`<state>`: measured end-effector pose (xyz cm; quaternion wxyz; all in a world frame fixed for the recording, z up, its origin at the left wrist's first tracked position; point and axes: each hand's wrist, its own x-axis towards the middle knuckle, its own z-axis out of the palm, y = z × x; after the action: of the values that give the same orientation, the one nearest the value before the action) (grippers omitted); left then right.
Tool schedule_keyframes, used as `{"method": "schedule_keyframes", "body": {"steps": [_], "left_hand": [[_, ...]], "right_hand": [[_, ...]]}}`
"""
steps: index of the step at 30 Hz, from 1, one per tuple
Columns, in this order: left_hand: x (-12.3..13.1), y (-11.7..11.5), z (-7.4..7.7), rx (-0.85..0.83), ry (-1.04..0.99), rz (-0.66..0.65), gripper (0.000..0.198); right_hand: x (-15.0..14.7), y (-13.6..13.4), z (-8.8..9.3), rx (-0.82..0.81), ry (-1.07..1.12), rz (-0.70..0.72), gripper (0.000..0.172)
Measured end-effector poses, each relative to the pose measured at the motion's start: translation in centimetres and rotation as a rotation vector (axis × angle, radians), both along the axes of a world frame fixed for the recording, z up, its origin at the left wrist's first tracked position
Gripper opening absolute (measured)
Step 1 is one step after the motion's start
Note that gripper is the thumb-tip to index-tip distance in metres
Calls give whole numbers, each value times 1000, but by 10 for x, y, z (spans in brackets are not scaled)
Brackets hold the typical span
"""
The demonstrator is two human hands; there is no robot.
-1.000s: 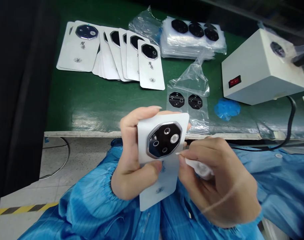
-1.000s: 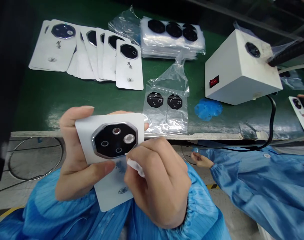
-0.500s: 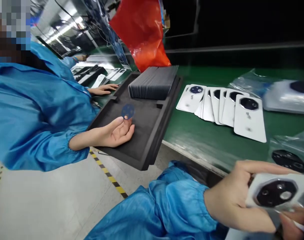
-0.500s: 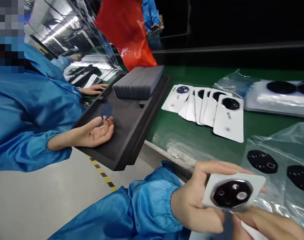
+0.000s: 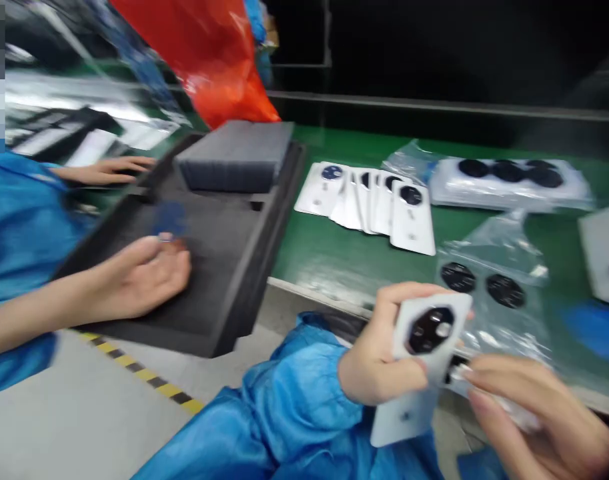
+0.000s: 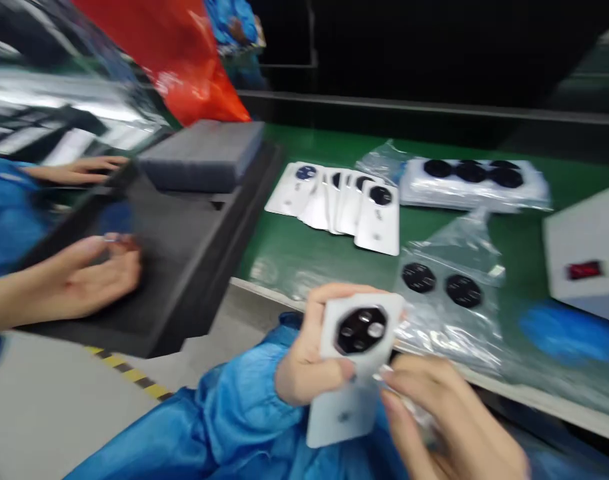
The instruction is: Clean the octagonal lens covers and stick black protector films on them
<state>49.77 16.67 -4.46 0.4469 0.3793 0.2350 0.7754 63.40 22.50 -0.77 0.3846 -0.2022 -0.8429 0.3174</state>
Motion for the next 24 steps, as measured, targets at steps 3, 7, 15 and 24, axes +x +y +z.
{"method": "schedule_keyframes", "body": {"steps": [3,7,15,24], "left_hand": [[0,-9,11,-151,-15,12,58],[-5,-9,12,-111,65,23,61],[0,-7,11,-127,185,78,65],[-1,-6,9,-76,197,58,68]], "right_hand": [[-2,-8,18,55,-88,-22,24],[-4,-9,20,-38,-84,-24,24],[-9,-12,17,15,-158,-81,14],[-11,-13,14,-25,-185,-41,13]]}}
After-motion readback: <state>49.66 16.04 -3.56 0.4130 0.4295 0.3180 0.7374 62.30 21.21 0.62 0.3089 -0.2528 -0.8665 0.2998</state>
